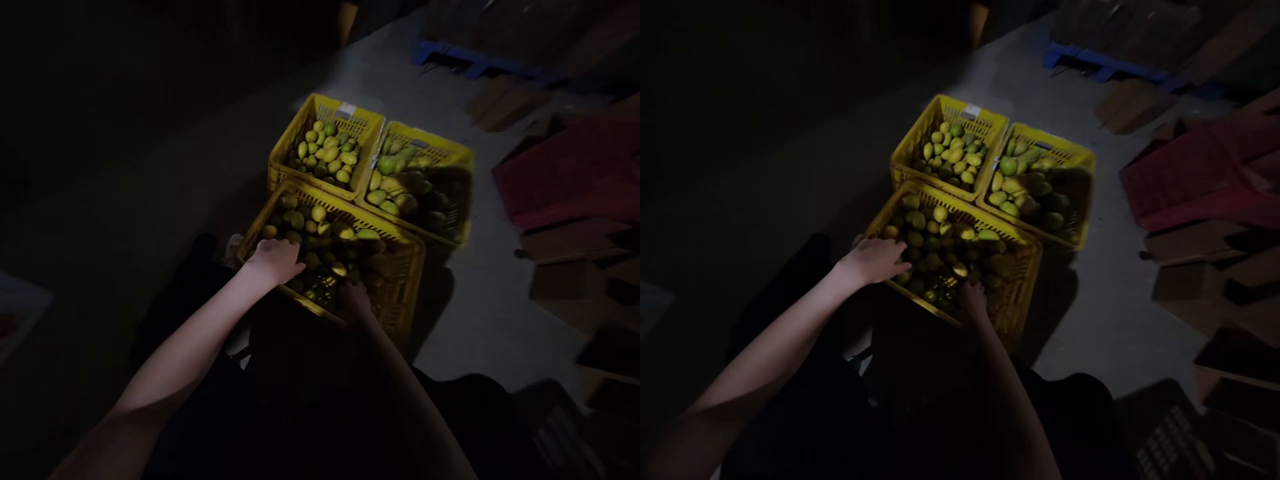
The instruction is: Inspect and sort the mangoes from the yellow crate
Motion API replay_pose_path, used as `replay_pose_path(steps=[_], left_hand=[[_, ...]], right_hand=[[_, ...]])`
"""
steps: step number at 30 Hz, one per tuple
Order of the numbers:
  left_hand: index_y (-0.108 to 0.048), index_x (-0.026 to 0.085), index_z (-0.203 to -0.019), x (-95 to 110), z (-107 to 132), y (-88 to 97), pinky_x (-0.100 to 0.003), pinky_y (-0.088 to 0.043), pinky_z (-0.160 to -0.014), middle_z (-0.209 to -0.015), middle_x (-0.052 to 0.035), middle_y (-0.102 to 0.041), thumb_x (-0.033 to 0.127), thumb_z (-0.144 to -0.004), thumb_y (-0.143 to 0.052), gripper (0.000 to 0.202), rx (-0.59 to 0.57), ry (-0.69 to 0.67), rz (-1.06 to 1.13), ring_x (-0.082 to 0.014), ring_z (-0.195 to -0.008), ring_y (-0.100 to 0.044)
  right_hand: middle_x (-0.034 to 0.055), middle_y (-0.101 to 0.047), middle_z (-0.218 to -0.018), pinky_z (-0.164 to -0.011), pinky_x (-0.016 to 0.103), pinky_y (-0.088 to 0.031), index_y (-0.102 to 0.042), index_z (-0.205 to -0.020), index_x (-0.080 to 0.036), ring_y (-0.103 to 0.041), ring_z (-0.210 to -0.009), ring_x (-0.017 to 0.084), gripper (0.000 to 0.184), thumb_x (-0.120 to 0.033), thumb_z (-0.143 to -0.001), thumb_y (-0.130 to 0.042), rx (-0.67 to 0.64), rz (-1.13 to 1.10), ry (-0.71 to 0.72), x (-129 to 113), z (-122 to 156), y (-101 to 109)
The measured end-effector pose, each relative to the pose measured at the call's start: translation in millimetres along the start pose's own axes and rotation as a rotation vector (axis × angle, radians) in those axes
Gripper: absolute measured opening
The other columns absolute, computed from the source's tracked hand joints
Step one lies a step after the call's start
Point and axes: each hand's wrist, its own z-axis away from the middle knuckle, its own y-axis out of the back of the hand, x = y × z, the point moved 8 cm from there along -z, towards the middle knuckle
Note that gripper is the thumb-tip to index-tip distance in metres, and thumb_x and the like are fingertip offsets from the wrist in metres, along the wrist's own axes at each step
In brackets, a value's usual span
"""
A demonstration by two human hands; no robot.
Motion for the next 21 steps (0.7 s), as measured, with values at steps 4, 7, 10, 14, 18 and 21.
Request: replay_pose_path(steps=[4,7,10,14,18,21], left_hand=[[-0.048,0.016,-0.06,-4.3,-3.0,6.4,-0.044,-0.031,-0.101,-0.081,-0.0076,-0.058,0.009,-0.061,-0.073,0.026,0.046,-0.013,0.205,-0.0373,-0.124,-0.039],[-0.045,0.016,-0.059,-2.8,-3.6,12.5,-0.045,-0.034,-0.099,-0.08,-0.0077,-0.058,0.011,-0.063,-0.072,0.027,0.063,-0.038,0.085,-0.0369,-0.119,-0.045],[-0.044,0.017,-0.056,0.0,-1.0,18.4,-0.05,-0.032,-0.1,-0.075,-0.0065,-0.057,0.012,-0.061,-0.074,0.03,0.058,-0.019,0.022,-0.0378,-0.113,-0.05],[-0.05,0.015,-0.059,10.9,8.8,24.6,-0.054,-0.022,-0.104,-0.086,-0.0087,-0.06,0.006,-0.058,-0.073,0.025,0.065,-0.031,0.24,-0.041,-0.123,-0.039],[-0.059,0.015,-0.074,27.2,17.7,28.8,-0.045,-0.027,-0.105,-0.109,-0.011,-0.058,0.007,-0.064,-0.068,0.016,0.16,-0.143,0.715,-0.0351,-0.132,-0.027],[-0.06,0.017,-0.083,34.6,15.1,9.1,-0.041,-0.04,-0.096,-0.108,-0.009,-0.06,0.025,-0.076,-0.06,0.01,0.022,-0.092,0.951,-0.0284,-0.121,-0.045]], right_hand=[[0.0297,-0.047,-0.117,-0.08,0.043,-0.041,-0.059,-0.11,-0.007,-0.048,-0.11,0.037,0.031,-0.017,-0.085,-0.044,0.012,0.01,-0.085,-5.6,1.3,-3.6],[0.0314,-0.048,-0.116,-0.083,0.046,-0.04,-0.06,-0.109,-0.007,-0.048,-0.112,0.038,0.031,-0.014,-0.084,-0.042,0.024,-0.044,-0.114,-7.2,4.2,2.7],[0.0298,-0.052,-0.113,-0.085,0.046,-0.04,-0.06,-0.109,-0.007,-0.05,-0.11,0.038,0.031,-0.015,-0.082,-0.049,0.017,-0.172,-0.116,-9.1,10.8,16.6],[0.0188,-0.065,-0.093,-0.081,0.042,-0.045,-0.062,-0.103,-0.009,-0.058,-0.1,0.035,0.031,-0.026,-0.077,-0.059,-0.031,-0.48,-0.088,-16.6,24.7,52.9],[0.0083,-0.068,-0.088,-0.069,0.033,-0.052,-0.062,-0.099,-0.017,-0.064,-0.083,0.022,0.029,-0.037,-0.082,-0.05,-0.059,-0.868,0.077,-43.1,48.1,120.1],[0.0085,-0.069,-0.078,-0.059,0.032,-0.053,-0.062,-0.097,-0.017,-0.064,-0.066,0.019,0.036,-0.046,-0.083,-0.047,-0.065,-1.074,0.196,-69.5,77.2,178.7]])
